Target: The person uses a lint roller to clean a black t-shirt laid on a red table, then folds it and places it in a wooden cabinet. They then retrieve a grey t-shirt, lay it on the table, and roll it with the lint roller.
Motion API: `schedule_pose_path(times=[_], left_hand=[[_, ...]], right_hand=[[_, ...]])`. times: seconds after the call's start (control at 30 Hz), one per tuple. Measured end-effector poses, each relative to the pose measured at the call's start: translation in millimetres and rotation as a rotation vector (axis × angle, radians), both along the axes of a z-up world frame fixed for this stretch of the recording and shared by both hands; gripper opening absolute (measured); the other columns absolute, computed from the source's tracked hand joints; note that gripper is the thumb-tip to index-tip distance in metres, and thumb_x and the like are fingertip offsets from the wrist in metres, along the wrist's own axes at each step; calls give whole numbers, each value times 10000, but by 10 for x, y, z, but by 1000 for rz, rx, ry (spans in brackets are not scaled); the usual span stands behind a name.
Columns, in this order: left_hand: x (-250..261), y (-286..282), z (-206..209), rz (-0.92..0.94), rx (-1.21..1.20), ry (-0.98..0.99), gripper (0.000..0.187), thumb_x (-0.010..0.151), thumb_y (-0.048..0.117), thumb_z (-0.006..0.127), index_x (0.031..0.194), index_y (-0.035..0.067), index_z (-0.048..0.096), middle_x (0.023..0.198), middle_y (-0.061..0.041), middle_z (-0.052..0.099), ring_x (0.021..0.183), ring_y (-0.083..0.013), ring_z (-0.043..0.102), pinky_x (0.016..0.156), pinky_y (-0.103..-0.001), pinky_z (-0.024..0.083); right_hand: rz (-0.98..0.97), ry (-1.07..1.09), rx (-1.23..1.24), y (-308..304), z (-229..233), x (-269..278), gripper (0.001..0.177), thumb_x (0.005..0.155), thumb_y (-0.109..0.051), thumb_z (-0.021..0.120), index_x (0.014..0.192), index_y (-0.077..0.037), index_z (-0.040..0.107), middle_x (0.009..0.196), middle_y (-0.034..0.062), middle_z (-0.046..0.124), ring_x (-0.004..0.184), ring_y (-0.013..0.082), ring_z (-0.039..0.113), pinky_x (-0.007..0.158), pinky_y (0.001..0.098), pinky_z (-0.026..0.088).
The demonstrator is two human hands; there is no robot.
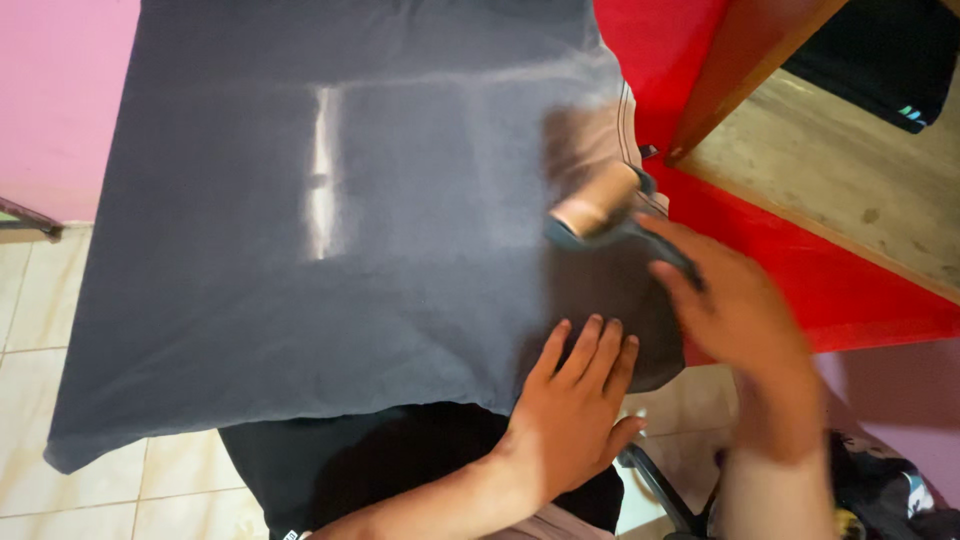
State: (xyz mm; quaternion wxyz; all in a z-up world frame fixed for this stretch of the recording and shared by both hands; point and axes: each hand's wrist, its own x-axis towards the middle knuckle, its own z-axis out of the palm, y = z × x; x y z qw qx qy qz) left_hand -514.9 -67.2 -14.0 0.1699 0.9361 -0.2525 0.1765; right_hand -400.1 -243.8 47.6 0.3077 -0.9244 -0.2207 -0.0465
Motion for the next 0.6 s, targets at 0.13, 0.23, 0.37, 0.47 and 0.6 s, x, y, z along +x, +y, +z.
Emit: schedule_pose_path(times=[0.13,0.23,0.37,0.47,0.6], left_hand=[[-201,49,-10,52,-64,65,828,897,536,617,1497,-14,466,1536,-248,461,1475,-404,354,1225,-556,215],[-345,177,10,50,-110,107,886,858,517,666,1507,-42,440,1542,-259,446,1472,-410,352,1213,-572,204],[-517,458,36,70,-171,131,880,858,481,708,1493,-67,443,1523,-253,452,1467,-398,372,1217,-556,221],[-588,681,21,124,-164,134,844,871,468,706,1476,-64,455,1515,-253,454,1444,-389,391,1195,-535,243],[-601,898,-53,158,-166,117,758,905,412,696,1467,-46,473,1514,-236,454,1408,-381,418,1178,-535,280]], right_hand=[[-138,107,-291,-526,309,-153,478,968,-132,631,1443,-190,622,1084,160,718,894,305,707,747,398,553],[-369,416,-538,-589,526,-172,501,994,-187,676,1487,-263,634,881,123,737,731,242,705,660,389,562],[-267,432,-555,-285,555,-104,384,953,-269,758,1333,-223,726,840,111,739,659,230,675,653,366,539],[-79,476,-180,10,408,-42,390,907,-275,748,1288,-195,746,895,66,737,629,181,726,588,355,565],[250,293,-29,288,178,92,368,870,-256,726,1219,-142,742,937,37,791,712,138,696,606,302,556]])
